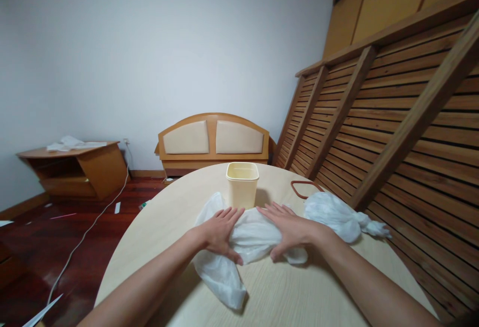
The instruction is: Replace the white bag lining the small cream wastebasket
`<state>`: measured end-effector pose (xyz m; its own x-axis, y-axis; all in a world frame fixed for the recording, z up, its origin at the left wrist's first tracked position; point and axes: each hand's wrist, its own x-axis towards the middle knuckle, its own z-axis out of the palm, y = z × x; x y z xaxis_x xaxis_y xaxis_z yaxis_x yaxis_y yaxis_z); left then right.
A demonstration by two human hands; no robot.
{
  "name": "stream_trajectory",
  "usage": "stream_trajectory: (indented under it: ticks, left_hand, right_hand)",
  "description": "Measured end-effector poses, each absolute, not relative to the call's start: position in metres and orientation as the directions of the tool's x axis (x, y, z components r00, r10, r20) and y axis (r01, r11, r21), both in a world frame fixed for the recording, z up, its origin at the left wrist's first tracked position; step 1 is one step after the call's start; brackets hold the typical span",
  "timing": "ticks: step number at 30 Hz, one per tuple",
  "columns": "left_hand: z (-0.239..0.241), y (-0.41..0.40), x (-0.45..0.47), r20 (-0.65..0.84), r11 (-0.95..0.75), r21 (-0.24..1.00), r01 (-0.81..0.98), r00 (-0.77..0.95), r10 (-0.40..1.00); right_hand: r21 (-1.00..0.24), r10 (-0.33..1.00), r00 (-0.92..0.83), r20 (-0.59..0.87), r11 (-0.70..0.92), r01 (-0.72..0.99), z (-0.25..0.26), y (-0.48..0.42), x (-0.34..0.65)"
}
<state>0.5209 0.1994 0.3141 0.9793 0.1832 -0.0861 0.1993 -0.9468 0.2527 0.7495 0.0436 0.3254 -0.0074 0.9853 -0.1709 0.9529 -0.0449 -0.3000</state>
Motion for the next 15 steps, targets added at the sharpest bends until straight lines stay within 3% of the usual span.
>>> stream_trajectory:
  ticks: [2, 7, 11, 15]
  left_hand:
    - [0.31, 0.204, 0.522, -0.085, -0.939, 0.268, 0.213, 0.977, 0.198]
    - [0.313, 0.217, 0.518, -0.009, -0.944, 0.206, 0.257, 0.965, 0.261]
    - [0.321, 0.226, 0.512, 0.021, -0.965, 0.184, 0.186, 0.981, 0.193]
    - [0.333, 0.237, 0.501, 0.158, -0.968, 0.249, 0.043, 0.984, 0.085]
  right_hand:
    - [-0.309, 0.984, 0.005, -0.177, -0.06, 0.949, 0.323, 0.049, 0.751]
    - [-0.377, 0.998, -0.067, -0.014, 0.057, 0.925, 0.33, 0.045, 0.757]
    - [-0.452, 0.994, -0.082, 0.075, 0.107, 0.886, 0.338, 0.038, 0.76]
    - [-0.476, 0.975, -0.081, 0.206, 0.172, 0.862, 0.343, 0.04, 0.77]
